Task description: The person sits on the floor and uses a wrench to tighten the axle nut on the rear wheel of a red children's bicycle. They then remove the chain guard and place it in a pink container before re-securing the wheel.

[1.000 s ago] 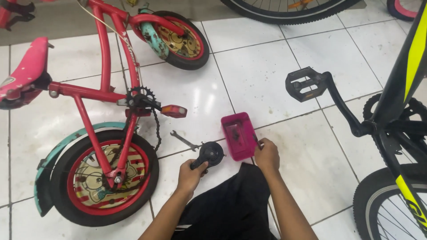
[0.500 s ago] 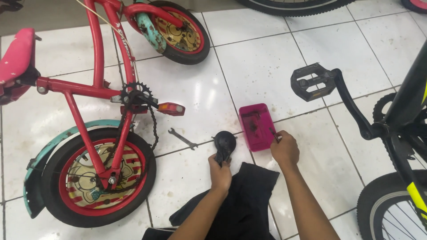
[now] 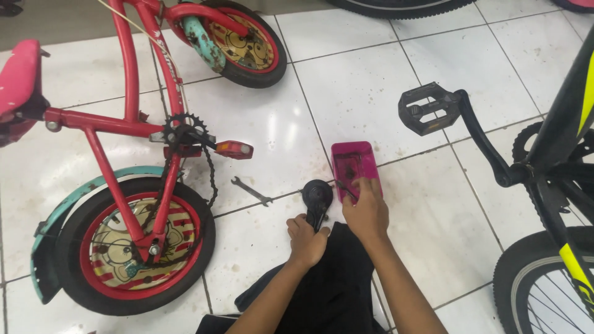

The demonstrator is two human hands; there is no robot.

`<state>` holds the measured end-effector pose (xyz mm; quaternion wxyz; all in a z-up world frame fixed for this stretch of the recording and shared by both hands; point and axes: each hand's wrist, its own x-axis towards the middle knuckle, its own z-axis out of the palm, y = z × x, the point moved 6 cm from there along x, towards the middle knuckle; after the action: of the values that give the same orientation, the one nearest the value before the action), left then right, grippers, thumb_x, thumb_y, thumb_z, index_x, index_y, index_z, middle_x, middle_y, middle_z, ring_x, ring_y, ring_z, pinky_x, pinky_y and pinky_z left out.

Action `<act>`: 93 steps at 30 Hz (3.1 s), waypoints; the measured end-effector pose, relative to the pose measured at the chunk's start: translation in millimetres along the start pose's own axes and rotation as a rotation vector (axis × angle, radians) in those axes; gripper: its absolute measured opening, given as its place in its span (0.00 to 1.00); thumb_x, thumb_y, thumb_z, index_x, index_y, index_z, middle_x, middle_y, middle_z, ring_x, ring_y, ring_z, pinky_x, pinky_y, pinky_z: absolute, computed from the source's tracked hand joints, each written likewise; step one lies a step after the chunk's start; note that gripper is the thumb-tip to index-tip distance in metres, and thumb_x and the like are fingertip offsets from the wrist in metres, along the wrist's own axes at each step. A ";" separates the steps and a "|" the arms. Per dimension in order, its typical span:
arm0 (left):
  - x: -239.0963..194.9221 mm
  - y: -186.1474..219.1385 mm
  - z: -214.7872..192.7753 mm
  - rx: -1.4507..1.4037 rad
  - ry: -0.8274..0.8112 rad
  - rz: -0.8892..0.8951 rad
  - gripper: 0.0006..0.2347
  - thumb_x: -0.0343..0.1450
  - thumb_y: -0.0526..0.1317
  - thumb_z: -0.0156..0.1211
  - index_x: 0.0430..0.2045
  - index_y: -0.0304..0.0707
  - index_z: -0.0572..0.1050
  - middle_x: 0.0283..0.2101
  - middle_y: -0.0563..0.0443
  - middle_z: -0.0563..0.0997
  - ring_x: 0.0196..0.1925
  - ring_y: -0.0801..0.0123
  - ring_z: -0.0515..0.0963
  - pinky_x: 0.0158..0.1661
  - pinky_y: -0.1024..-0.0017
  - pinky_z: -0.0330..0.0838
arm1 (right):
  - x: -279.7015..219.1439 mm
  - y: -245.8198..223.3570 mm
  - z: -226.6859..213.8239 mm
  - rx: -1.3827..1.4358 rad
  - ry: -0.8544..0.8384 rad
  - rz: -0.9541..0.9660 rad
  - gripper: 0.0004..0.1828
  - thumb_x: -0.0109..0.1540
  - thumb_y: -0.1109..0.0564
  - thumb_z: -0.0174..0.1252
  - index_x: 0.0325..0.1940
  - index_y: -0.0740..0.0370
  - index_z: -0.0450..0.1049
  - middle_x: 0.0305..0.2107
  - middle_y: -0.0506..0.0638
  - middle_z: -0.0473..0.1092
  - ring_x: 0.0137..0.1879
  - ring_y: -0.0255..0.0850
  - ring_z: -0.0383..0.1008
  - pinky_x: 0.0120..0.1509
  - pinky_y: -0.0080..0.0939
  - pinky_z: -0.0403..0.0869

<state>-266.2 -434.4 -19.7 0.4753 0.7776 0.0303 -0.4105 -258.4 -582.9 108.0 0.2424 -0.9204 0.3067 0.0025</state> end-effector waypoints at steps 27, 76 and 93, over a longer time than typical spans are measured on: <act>-167.7 -43.6 -366.3 1.051 0.746 0.723 0.16 0.65 0.45 0.67 0.41 0.33 0.78 0.44 0.44 0.79 0.49 0.56 0.74 0.58 0.61 0.61 | -213.3 -250.9 178.1 0.885 -0.426 0.158 0.10 0.68 0.61 0.49 0.47 0.68 0.75 0.24 0.50 0.69 0.26 0.35 0.64 0.31 0.34 0.65; -150.9 -28.8 -372.5 0.999 0.420 0.516 0.12 0.69 0.45 0.65 0.34 0.33 0.81 0.35 0.44 0.82 0.42 0.52 0.81 0.47 0.56 0.63 | -179.2 -269.7 166.5 0.016 -0.394 -0.607 0.11 0.64 0.73 0.49 0.49 0.71 0.73 0.35 0.62 0.75 0.47 0.53 0.80 0.52 0.48 0.78; -145.3 -36.2 -373.7 0.986 0.596 0.536 0.07 0.64 0.42 0.71 0.22 0.39 0.82 0.30 0.49 0.82 0.36 0.58 0.80 0.45 0.61 0.62 | -242.3 -285.1 194.1 1.059 -0.591 0.309 0.14 0.72 0.57 0.45 0.50 0.71 0.71 0.30 0.61 0.78 0.29 0.44 0.76 0.36 0.38 0.75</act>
<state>-150.3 -79.2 130.4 0.1185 0.9666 -0.2269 -0.0090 -265.9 -161.6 100.7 0.7370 -0.5810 0.3159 0.1396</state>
